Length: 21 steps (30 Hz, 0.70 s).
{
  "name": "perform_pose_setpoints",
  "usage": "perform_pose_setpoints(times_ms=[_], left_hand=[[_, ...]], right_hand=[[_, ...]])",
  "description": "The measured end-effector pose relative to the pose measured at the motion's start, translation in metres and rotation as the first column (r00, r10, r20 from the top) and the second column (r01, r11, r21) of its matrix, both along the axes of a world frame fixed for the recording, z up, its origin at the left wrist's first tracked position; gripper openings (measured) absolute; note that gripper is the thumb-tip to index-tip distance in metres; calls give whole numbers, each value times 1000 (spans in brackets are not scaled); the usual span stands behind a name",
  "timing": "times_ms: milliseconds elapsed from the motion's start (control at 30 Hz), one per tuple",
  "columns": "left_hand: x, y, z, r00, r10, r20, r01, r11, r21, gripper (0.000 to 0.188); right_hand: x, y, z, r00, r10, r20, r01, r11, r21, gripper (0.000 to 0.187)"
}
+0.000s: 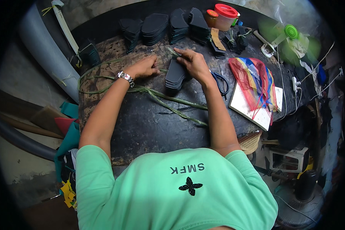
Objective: The person clears a cluttered workbench, then uses a long green strap to tie stacks of black shoe parts together. They wrap the strap around each stack, pull it tight, and secure it with a knot. The person uses scissors to trim excess strap length and places the tied stacks on the table.
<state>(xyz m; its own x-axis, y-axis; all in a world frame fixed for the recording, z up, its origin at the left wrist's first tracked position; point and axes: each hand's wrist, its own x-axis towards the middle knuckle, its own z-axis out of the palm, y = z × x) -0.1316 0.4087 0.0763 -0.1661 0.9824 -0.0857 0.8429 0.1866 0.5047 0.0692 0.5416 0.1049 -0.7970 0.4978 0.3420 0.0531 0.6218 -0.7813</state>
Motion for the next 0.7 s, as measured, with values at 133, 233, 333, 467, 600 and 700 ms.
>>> perform_pose_setpoints(times_ms=[133, 233, 333, 467, 600, 700], left_hand=[[-1, 1, -3, 989, -59, -136, 45, 994, -100, 30], [1, 3, 4, 998, -47, -35, 41, 985, -169, 27], [7, 5, 32, 978, 59, 201, -27, 987, -159, 22], [21, 14, 99, 947, 86, 310, -30, 983, -183, 12], [38, 45, 156, 981, -172, 89, 186, 967, -177, 12], [54, 70, 170, 959, -268, 88, 279, 948, -155, 13]], right_hand=[[2, 2, 3, 1000, -13, -23, 11, 999, -49, 14], [0, 4, 4, 1000, -8, -4, 8, 1000, -28, 14], [-2, 2, 3, 999, -50, -9, 50, 999, -9, 16], [-4, -2, -1, 992, -124, -18, 123, 992, -22, 17], [-11, -3, -7, 987, -156, -50, 148, 980, -136, 17], [-16, 0, -12, 988, -105, -109, 73, 962, -264, 10]])
